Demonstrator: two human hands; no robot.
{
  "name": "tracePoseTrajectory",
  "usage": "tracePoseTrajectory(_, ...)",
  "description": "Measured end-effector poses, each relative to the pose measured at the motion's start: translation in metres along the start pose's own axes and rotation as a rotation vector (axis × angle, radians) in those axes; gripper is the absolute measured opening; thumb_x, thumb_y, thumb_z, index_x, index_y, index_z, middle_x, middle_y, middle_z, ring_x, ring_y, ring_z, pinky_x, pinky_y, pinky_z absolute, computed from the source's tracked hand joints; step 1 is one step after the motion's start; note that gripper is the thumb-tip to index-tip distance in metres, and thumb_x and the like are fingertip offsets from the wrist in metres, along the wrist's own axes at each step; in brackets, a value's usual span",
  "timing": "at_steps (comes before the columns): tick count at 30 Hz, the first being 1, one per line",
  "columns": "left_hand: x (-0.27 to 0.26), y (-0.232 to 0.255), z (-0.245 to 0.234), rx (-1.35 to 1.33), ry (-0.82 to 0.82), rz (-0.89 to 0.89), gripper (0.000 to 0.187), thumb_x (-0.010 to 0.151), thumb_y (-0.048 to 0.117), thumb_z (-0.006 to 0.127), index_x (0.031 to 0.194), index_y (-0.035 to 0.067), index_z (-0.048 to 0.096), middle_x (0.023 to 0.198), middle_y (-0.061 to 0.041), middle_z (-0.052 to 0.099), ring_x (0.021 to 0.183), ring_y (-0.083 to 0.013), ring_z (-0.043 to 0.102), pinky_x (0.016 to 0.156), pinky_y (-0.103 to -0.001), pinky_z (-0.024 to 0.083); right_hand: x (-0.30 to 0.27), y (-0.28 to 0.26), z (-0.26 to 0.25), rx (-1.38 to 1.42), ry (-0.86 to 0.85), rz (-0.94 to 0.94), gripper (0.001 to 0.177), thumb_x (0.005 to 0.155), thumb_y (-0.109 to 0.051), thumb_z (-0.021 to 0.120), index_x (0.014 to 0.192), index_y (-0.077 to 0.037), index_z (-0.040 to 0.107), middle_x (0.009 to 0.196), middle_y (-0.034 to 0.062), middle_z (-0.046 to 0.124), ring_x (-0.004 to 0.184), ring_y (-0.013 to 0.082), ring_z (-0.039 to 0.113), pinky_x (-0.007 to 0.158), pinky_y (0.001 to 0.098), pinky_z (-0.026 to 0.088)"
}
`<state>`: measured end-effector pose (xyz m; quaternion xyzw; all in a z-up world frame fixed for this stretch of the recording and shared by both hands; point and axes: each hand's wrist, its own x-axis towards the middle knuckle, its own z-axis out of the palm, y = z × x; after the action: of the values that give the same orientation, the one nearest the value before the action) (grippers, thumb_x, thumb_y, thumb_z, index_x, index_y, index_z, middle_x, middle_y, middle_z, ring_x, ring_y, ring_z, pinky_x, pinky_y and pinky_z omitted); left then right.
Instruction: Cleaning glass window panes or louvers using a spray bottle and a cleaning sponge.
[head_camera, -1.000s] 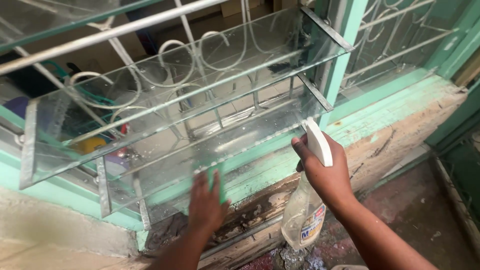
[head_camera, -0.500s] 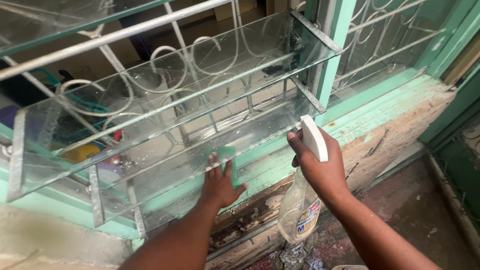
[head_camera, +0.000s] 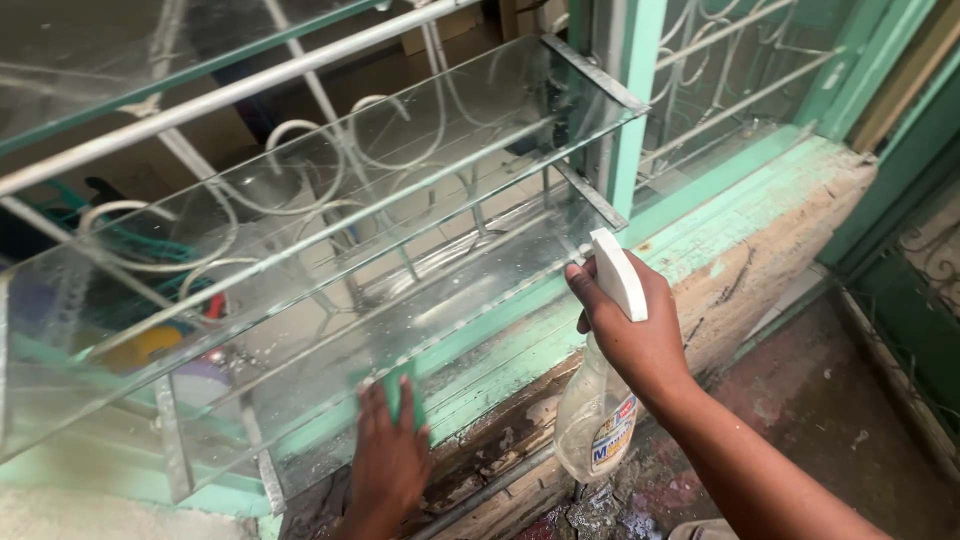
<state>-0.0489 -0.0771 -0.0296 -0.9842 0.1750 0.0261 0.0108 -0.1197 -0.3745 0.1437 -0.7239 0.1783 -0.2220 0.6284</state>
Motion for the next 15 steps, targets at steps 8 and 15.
tracePoseTrajectory(8,0.111,0.089,-0.056,-0.058,-0.281,0.094,0.073,0.104,0.049,0.038,0.165,0.027,0.003,0.17,-0.016,-0.019,0.158,-0.0372,-0.011,0.126,-0.05,0.013,-0.009,0.002,-0.014,-0.033,0.059,0.019,0.027,0.091,-0.03,0.072,0.088,-0.005,0.065,0.062,0.0031,0.061,0.055,0.012,0.061,0.052,0.0297,0.047)
tracePoseTrajectory(15,0.078,0.074,-0.016,-0.036,-0.165,0.279,0.071,0.105,0.038,0.039,0.165,0.022,0.005,0.169,-0.02,-0.002,0.156,-0.0395,0.002,0.127,-0.052,0.009,-0.007,0.008,-0.016,-0.037,0.055,0.012,0.025,0.091,-0.028,0.073,0.088,-0.005,0.064,0.063,0.0025,0.06,0.053,0.0114,0.06,0.051,0.0291,0.046)
